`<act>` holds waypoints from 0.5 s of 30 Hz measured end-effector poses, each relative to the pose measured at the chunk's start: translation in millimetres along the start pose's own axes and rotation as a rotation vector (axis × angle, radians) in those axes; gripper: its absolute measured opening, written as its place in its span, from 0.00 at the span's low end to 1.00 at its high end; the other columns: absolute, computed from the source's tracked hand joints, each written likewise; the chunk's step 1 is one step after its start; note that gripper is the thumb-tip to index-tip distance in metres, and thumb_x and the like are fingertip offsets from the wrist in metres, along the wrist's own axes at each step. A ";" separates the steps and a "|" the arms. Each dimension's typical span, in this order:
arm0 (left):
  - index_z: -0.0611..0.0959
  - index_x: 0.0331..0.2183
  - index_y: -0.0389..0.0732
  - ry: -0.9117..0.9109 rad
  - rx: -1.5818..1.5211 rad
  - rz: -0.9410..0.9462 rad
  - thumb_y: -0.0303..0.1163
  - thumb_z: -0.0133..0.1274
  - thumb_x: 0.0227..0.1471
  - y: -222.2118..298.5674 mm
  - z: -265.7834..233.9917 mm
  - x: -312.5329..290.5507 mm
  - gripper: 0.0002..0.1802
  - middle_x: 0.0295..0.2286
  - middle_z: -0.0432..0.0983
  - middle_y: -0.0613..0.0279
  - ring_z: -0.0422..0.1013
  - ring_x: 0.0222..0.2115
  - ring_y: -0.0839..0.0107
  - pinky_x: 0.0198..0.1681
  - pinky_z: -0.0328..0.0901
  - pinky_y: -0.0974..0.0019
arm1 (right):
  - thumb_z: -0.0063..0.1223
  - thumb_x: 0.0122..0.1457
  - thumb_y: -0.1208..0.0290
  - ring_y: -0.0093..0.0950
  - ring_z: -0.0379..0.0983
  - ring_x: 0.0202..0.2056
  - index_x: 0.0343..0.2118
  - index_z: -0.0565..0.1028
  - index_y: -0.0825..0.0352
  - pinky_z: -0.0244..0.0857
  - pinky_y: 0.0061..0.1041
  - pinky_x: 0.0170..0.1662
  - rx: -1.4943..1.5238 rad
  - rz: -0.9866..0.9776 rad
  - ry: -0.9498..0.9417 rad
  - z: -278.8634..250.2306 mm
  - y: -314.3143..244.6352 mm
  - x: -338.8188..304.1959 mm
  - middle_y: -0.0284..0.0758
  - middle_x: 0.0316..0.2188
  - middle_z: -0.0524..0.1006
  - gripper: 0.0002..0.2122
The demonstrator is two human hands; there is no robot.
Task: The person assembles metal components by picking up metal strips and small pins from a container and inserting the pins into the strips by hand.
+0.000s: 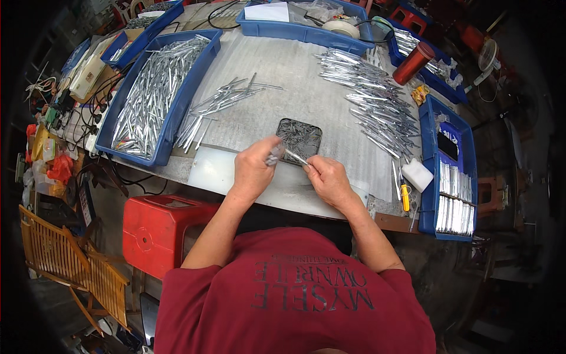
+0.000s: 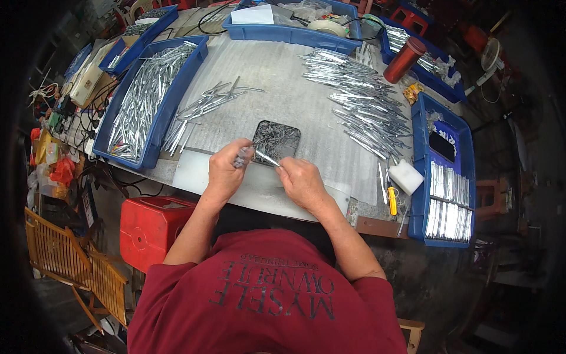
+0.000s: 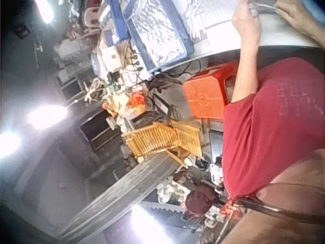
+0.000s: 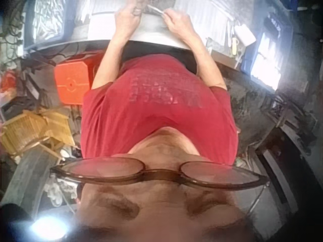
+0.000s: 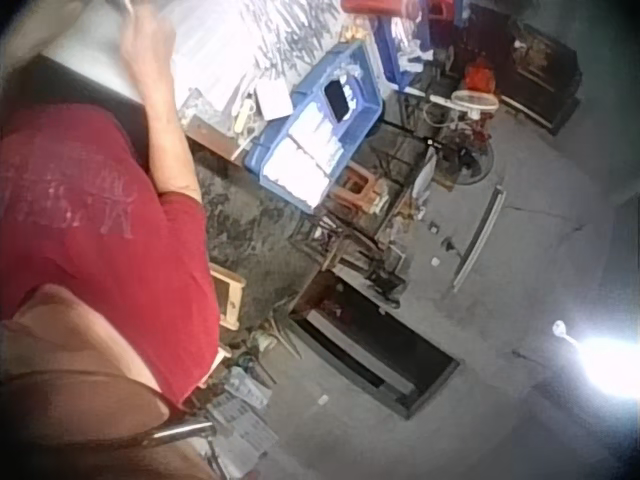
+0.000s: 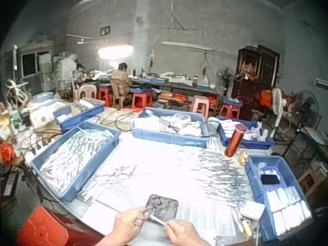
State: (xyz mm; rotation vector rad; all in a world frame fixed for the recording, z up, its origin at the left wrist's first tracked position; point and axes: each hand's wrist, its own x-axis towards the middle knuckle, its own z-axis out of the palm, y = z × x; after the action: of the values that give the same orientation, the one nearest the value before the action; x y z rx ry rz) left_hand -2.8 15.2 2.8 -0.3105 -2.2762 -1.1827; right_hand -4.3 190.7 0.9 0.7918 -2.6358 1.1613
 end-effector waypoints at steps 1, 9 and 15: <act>0.75 0.27 0.39 -0.003 -0.003 -0.001 0.24 0.51 0.43 2.2 -4.4 -0.2 0.04 0.18 0.70 0.61 0.68 0.19 0.67 0.22 0.62 0.69 | 0.48 0.48 0.74 0.38 0.67 0.21 0.21 0.68 0.69 0.59 0.32 0.24 -0.001 0.004 0.000 0.2 2.5 -1.5 0.42 0.17 0.69 0.04; 0.77 0.26 0.42 -0.592 0.231 0.057 0.21 0.47 0.36 4.0 -10.1 -7.2 0.09 0.23 0.71 0.59 0.69 0.25 0.58 0.27 0.64 0.61 | 0.51 0.45 0.74 0.36 0.66 0.23 0.21 0.69 0.67 0.60 0.35 0.30 -0.097 -0.207 -0.155 -3.7 3.1 0.1 0.38 0.16 0.69 0.04; 0.77 0.27 0.38 -0.497 0.026 -0.169 0.21 0.48 0.38 2.0 -15.6 -6.3 0.08 0.24 0.72 0.53 0.70 0.27 0.56 0.30 0.63 0.61 | 0.50 0.45 0.75 0.38 0.66 0.27 0.26 0.72 0.69 0.60 0.33 0.35 -0.072 -0.098 -0.051 -20.6 30.8 25.6 0.39 0.21 0.70 0.05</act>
State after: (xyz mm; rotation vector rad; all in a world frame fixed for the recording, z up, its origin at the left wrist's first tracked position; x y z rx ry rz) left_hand 9.0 4.0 7.8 -0.4509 -2.7897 -1.2656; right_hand -43.6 212.4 4.0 0.9370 -2.6300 1.0286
